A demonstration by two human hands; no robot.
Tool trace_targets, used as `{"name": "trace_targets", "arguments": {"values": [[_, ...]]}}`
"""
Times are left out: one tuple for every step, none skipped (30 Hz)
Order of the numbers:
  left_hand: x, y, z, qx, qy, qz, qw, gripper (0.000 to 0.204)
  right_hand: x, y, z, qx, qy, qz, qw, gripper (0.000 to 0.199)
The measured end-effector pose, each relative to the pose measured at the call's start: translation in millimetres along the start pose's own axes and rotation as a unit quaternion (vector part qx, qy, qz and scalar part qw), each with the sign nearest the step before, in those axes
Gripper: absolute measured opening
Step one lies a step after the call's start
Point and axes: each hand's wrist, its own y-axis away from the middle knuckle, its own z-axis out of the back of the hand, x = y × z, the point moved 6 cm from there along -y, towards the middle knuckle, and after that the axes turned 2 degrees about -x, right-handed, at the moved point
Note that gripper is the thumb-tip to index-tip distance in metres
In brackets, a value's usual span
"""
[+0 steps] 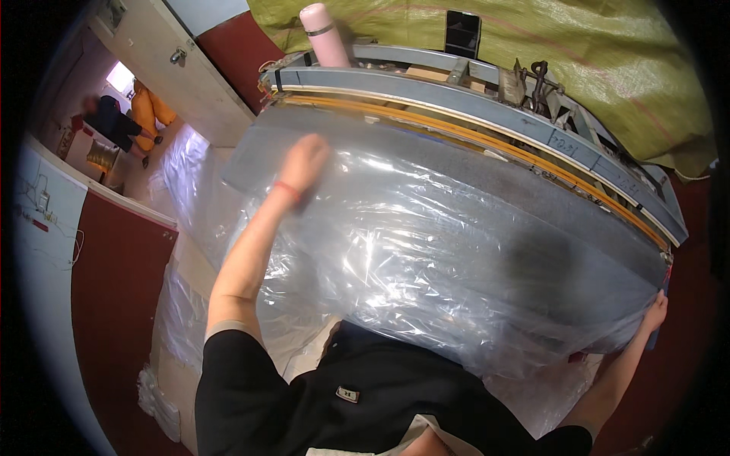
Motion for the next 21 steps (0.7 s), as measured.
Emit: {"name": "trace_targets", "arguments": {"values": [[22.8, 2.7, -6.6, 0.0, 0.188, 0.1, 0.977, 0.012, 1.6, -1.2, -3.9, 0.001, -0.003, 0.001, 1.0, 0.043], [22.6, 1.1, -17.1, 0.021, 0.35, 0.199, 0.915, 0.005, -0.5, -0.6, -3.9, -0.019, -0.032, 0.001, 0.999, 0.043], [7.9, -3.4, -14.7, 0.024, 0.351, 0.197, 0.915, 0.005, -4.3, 0.7, -2.5, -0.039, -0.061, 0.001, 0.997, 0.044], [-4.9, -4.7, -16.9, 0.039, 0.454, 0.246, 0.855, 0.005, -10.6, 1.0, -3.2, -0.041, -0.059, -0.001, 0.997, 0.044], [-12.3, -2.1, -17.8, 0.05, 0.547, 0.292, 0.783, 0.005, -15.7, -1.1, -7.4, -0.039, -0.075, -0.004, 0.996, 0.043], [-9.8, -4.7, -19.0, 0.036, 0.556, 0.289, 0.779, 0.008, -23.5, -5.1, -6.3, -0.041, -0.089, -0.007, 0.995, 0.043], [-9.5, -6.9, -23.2, 0.038, 0.559, 0.286, 0.777, 0.008, -31.9, -9.1, -1.7, -0.045, -0.086, -0.007, 0.995, 0.043], [-8.5, -12.9, -32.1, 0.023, 0.547, 0.283, 0.787, 0.009, -58.1, -14.6, 6.7, -0.014, -0.111, -0.04, 0.993, 0.041], [-3.4, -13.7, -34.5, 0.0, 0.529, 0.284, 0.799, 0.009, -62.1, -15.4, 4.9, 0.024, -0.144, -0.071, 0.987, 0.04], [10.0, -15.3, -46.3, 0.001, 0.531, 0.282, 0.799, 0.009, -65.0, -13.5, 10.6, 0.022, -0.143, -0.071, 0.987, 0.04], [28.5, -16.0, -46.3, -0.003, 0.381, 0.205, 0.902, 0.01, -62.6, -8.2, 5.7, 0.023, -0.246, -0.118, 0.962, 0.037], [35.0, -13.1, -40.5, -0.006, 0.213, 0.123, 0.969, 0.012, -51.4, -1.5, 0.2, 0.028, -0.347, -0.164, 0.923, 0.034], [32.1, -8.0, -35.3, -0.008, 0.21, 0.126, 0.97, 0.012, -36.7, 2.7, 6.5, 0.032, -0.349, -0.163, 0.922, 0.034], [19.0, -5.1, -27.5, -0.014, 0.155, 0.115, 0.981, 0.013, -26.0, 6.9, 18.4, 0.03, -0.365, -0.163, 0.916, 0.033], [4.3, -8.4, -26.9, -0.016, 0.109, 0.099, 0.989, 0.015, -24.8, 11.5, 37.3, 0.018, -0.376, -0.164, 0.912, 0.031], [-9.3, -13.3, -24.2, -0.032, 0.01, 0.058, 0.998, 0.021, -43.6, 7.3, 49.2, 0.025, -0.379, -0.161, 0.911, 0.031], [-15.0, -13.9, -21.8, -0.033, 0.01, 0.057, 0.998, 0.021, -43.9, 10.5, 55.1, 0.023, -0.38, -0.161, 0.911, 0.031], [-19.3, -14.1, -20.2, -0.031, 0.015, 0.059, 0.998, 0.023, -45.9, 12.8, 63.5, 0.01, -0.383, -0.172, 0.907, 0.031], [-23.3, -14.6, -19.1, -0.029, 0.021, 0.062, 0.997, 0.025, -46.7, 15.4, 72.8, -0.003, -0.387, -0.182, 0.904, 0.031], [-27.1, -14.7, -16.7, -0.031, 0.02, 0.062, 0.997, 0.025, -40.4, 19.5, 79.3, 0.017, -0.389, -0.193, 0.901, 0.029], [-31.1, -15.2, -15.4, -0.028, 0.005, 0.06, 0.998, 0.031, -37.8, 20.5, 84.1, 0.017, -0.391, -0.192, 0.9, 0.029]]}}
